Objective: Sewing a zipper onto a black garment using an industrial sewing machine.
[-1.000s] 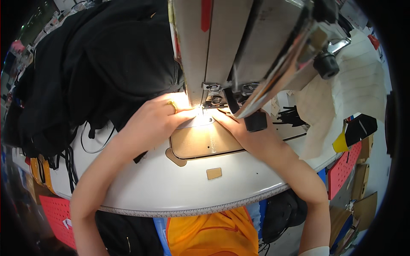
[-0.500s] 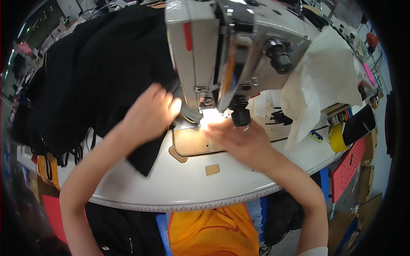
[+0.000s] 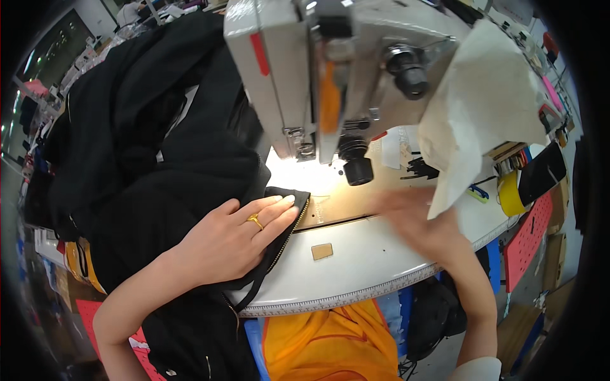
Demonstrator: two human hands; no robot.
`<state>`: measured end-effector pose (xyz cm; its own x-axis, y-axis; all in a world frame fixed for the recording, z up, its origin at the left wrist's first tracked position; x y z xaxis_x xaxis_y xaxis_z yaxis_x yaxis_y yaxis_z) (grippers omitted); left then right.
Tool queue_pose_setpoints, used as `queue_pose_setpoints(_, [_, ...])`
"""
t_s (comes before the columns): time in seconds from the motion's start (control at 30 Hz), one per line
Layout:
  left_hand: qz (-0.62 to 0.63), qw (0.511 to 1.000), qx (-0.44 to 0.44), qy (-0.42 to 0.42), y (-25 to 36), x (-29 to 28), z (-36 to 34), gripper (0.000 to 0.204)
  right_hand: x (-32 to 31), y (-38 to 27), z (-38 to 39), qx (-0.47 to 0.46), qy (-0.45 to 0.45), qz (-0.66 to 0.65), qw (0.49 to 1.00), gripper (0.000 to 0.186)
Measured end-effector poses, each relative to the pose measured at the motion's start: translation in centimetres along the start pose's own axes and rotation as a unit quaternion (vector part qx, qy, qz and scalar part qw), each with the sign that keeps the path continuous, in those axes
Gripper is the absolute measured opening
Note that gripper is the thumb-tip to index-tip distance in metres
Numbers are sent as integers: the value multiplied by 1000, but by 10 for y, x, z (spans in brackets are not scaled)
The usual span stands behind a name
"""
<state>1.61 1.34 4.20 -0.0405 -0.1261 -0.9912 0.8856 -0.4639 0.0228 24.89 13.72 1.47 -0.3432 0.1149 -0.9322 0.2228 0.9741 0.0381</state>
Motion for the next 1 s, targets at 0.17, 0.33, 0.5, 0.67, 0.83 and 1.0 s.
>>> queue_pose_setpoints(0.17, [-41,999,-2,11,6,2,-14,63,-45,60,70,256,-2,176,951,39])
queue_pose_setpoints(0.33, [-71,995,21,60,3,9,-12,61,-36,74,88,222,-48,142,963,39])
queue_pose_setpoints(0.5, [-19,1000,7,3,5,5,-23,63,0,21,45,246,-56,-261,932,39])
queue_pose_setpoints(0.67, [-59,998,-1,21,4,3,-17,64,26,-3,-48,93,-80,-313,942,36])
queue_pose_setpoints(0.83, [-42,999,6,34,7,3,-21,62,25,-9,-72,134,-92,-259,952,18])
queue_pose_setpoints(1.0, [-51,997,11,63,6,3,-19,43,31,-13,-72,106,-121,-211,964,17])
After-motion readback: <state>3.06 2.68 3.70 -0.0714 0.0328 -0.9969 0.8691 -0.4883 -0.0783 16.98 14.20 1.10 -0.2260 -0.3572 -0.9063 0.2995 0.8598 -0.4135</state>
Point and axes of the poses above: each hand's wrist, its own z-axis away from the middle knuckle, its own x-axis out of the palm, y = z × x, the point moved 4 cm from there along -z, towards the middle knuckle, and after that the axes turned 6 degrees about -y, right-handed, at the moved point
